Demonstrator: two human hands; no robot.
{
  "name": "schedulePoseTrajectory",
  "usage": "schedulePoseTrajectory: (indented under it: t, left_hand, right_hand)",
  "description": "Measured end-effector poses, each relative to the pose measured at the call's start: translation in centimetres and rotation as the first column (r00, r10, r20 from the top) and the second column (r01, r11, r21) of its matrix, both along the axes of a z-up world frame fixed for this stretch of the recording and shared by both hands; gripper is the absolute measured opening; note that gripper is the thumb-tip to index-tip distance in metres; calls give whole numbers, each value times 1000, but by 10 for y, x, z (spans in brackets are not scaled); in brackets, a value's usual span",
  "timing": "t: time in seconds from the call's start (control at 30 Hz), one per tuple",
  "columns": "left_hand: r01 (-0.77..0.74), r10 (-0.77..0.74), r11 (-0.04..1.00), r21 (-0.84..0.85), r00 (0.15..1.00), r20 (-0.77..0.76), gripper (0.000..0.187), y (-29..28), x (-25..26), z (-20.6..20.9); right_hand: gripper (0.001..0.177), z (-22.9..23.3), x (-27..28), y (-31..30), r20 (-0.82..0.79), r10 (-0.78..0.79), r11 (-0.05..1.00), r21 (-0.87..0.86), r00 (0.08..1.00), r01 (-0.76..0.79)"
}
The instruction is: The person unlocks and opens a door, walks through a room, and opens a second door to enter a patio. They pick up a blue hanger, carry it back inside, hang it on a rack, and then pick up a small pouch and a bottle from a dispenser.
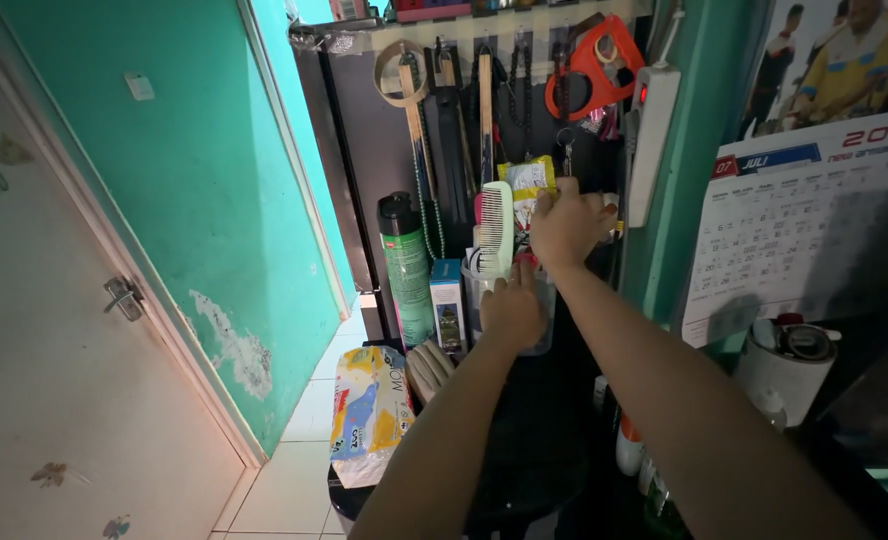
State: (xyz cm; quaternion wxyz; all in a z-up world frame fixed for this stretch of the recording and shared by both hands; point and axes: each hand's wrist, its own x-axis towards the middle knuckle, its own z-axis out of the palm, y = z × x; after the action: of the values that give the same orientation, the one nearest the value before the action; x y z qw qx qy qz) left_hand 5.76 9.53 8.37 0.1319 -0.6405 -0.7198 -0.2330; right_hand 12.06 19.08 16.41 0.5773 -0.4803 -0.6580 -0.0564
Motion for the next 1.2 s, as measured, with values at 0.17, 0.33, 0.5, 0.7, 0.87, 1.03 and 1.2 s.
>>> schedulePoseTrajectory:
  t: [0.17, 0.33, 0.5, 0.7, 0.87, 1.03, 1.2]
  left_hand:
    - [-39, 47, 995, -91, 995, 92, 88, 10, -1, 14]
    - [-48, 65, 990, -132, 989, 131, 90, 16, -3, 17]
    - [-66, 97, 979, -192, 983, 158, 92, 19, -4, 19]
    - [-65, 94, 985, -159, 979, 182, 87, 21, -4, 16]
    - [-51, 81, 986, -162, 980, 181, 59, 15, -7, 19]
    - [-33, 58, 989, -144, 982, 178, 56, 1, -7, 24]
    - [-20, 47, 988, -154, 984, 173, 60, -1, -9, 29]
  right_hand:
    - [34, -8, -1, -2, 25, 62, 998, -16, 998, -61]
    - [61, -16, 2, -3, 115, 94, 995, 35, 989, -98]
    - [61, -11, 6, -4, 110, 164, 976, -162, 980, -145]
    - [56, -1, 4, -4, 119, 152, 960, -252, 981, -118]
    - [73, 2, 13, -11, 307, 105, 991, -112, 946, -74]
    - [62, 7, 26, -16, 429, 27, 1000, -10, 903, -26]
    - [50, 9, 32, -25, 610, 35, 999, -10, 791, -36]
